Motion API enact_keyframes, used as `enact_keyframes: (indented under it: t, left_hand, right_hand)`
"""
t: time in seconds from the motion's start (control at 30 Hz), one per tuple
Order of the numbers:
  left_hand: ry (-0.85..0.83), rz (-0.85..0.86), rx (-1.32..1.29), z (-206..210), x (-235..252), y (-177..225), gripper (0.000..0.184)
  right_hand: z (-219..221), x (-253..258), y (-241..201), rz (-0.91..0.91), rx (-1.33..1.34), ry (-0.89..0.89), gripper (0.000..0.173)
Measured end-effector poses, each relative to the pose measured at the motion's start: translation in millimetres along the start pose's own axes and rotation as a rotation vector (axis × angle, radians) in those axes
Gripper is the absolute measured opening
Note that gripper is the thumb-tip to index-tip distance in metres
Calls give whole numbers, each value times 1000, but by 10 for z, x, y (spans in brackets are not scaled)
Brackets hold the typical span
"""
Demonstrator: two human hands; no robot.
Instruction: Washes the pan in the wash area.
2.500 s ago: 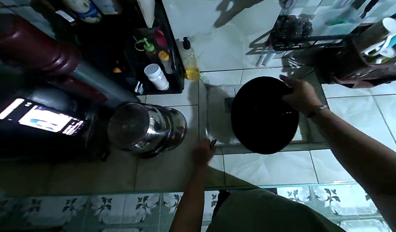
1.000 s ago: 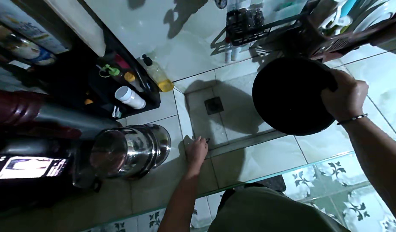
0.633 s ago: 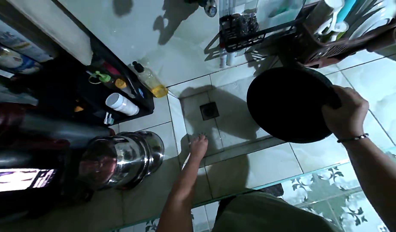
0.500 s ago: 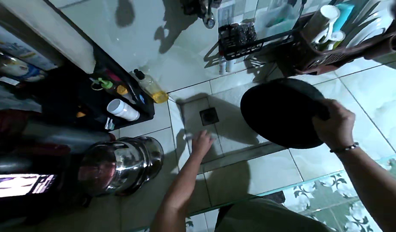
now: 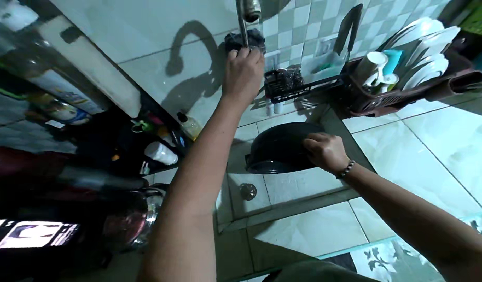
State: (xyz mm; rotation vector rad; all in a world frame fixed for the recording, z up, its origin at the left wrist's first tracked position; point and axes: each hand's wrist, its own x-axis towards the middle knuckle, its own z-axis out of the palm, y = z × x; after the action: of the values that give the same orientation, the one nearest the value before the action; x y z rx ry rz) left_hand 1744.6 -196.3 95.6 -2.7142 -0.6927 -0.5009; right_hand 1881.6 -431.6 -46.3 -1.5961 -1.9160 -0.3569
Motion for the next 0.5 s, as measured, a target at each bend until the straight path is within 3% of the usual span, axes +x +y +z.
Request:
enact_keyframes:
  t: [0.3, 0.4, 0.5]
  left_hand:
    - [-152, -489, -251, -277, -68, 113, 31]
    - [-74, -511, -583, -330, -92, 139, 23]
    - [-177, -619, -1140, -285, -114, 248, 21]
  right_hand:
    - [74, 659, -63, -174, 45, -14, 10]
    - [71, 779, -59, -184, 37, -9, 10]
    - [59, 795, -97, -212, 43, 16, 12]
